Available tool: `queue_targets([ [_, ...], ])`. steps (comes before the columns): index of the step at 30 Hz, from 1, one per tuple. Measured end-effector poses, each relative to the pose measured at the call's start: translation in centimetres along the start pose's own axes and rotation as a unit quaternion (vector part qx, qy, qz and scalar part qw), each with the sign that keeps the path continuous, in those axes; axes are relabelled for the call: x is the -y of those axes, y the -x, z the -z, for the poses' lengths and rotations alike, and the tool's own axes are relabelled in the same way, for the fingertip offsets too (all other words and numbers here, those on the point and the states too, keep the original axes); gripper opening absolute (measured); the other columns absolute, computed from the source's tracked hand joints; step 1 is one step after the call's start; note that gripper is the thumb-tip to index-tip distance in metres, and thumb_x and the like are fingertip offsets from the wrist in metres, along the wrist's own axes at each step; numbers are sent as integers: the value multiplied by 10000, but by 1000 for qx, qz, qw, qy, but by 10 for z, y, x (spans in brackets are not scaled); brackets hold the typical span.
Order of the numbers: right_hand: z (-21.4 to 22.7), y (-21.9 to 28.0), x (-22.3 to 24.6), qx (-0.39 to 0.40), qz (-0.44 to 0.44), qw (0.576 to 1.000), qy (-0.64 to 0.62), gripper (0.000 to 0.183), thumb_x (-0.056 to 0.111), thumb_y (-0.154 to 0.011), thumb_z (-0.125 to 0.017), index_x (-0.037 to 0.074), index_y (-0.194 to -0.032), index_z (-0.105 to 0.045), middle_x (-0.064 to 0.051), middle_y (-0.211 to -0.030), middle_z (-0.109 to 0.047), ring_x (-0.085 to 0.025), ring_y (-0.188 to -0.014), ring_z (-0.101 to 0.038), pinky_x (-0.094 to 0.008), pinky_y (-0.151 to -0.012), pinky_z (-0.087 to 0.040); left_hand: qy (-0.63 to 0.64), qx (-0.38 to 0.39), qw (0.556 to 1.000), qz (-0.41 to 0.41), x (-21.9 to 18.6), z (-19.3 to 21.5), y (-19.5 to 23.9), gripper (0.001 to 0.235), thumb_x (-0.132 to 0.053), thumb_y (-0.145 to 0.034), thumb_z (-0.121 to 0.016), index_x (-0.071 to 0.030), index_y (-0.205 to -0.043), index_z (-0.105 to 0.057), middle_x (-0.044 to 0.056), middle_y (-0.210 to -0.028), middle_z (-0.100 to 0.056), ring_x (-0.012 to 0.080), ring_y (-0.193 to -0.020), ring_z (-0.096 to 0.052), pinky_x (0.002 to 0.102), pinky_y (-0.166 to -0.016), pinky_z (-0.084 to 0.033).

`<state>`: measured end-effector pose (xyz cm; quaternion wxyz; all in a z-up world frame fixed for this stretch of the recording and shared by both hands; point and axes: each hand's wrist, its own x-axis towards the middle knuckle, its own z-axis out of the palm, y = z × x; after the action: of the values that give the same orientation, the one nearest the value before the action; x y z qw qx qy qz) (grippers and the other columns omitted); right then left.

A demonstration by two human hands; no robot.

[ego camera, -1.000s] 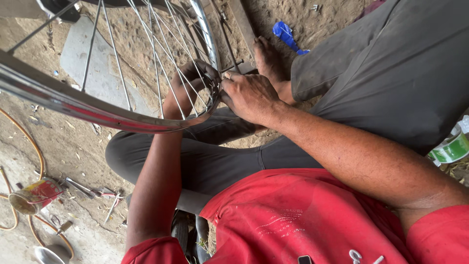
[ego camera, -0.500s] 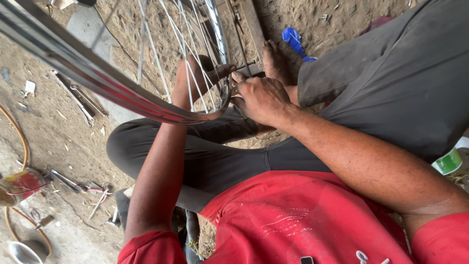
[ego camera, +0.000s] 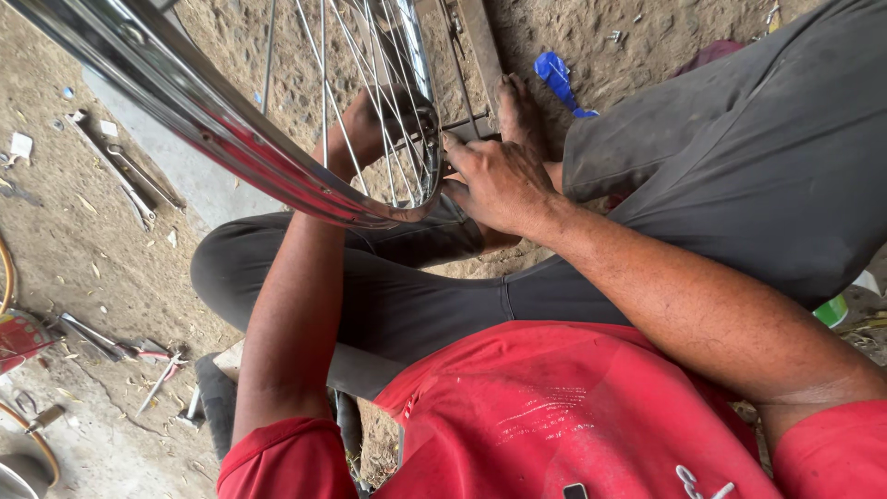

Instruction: The person sits on the ground and uses a wrench to tighten the spokes of a bicycle wheel mounted on a stand. They rotate the wheel periodically to access different sections and continue tightening the spokes.

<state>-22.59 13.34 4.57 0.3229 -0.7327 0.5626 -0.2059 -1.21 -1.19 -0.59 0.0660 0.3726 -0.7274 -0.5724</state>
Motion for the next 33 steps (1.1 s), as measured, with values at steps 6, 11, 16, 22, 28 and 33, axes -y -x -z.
queue_targets([
  [6, -5, 0, -7, -9, 6, 1000, 19, 239, 52, -904, -758, 7, -1136, -720, -78, -785, -754, -227, -817, -777, -756, -1245, -10, -274, -105, 951, -98, 2, -13, 3, 56, -14, -933, -698, -30, -985, -712, 145, -833, -733, 292, -739, -703, 420, -693, -574],
  [11, -13, -1, -12, -66, 62, 995, 34, 326, 53, -935, -748, 8, -1254, -704, -96, -928, -745, -235, -856, -765, -673, -1296, -71, -377, -126, 916, -60, -8, -12, 13, 134, 62, -907, -680, -58, -941, -729, 143, -827, -721, 278, -710, -700, 373, -649, -559],
  [16, -12, 3, -12, -26, 35, 999, -16, 338, 81, -887, -774, -43, -1179, -658, -149, -872, -731, -298, -813, -754, -450, -970, -259, 478, -132, 859, 129, -23, -2, 20, 388, -200, -1039, -493, 98, -986, -735, 176, -842, -704, 226, -719, -657, 329, -676, -591],
  [22, -12, 3, -10, -9, 20, 1000, 16, 290, 77, -928, -752, -20, -1194, -693, -142, -800, -744, -277, -832, -766, -718, -1246, -79, 264, -163, 950, 25, -35, -34, 11, 353, -202, -1026, -504, 89, -1115, -683, 158, -935, -695, 205, -775, -649, 311, -626, -523],
  [28, -11, 0, -12, -11, 16, 1000, 17, 314, 63, -924, -723, 12, -1234, -712, -126, -809, -761, -256, -810, -766, -731, -1226, 33, 10, -13, 1000, 22, -49, -9, 20, 290, -59, -948, -689, 42, -1220, -690, 163, -983, -780, 170, -835, -765, 258, -683, -632],
  [33, -12, 0, -10, -37, 36, 998, 32, 342, 51, -917, -722, -12, -1253, -713, -135, -847, -767, -283, -840, -768, -722, -1220, 27, 5, -69, 997, 17, -55, -9, 22, 225, -144, -943, -803, -3, -1101, -725, 127, -929, -795, 161, -786, -778, 274, -647, -634],
])
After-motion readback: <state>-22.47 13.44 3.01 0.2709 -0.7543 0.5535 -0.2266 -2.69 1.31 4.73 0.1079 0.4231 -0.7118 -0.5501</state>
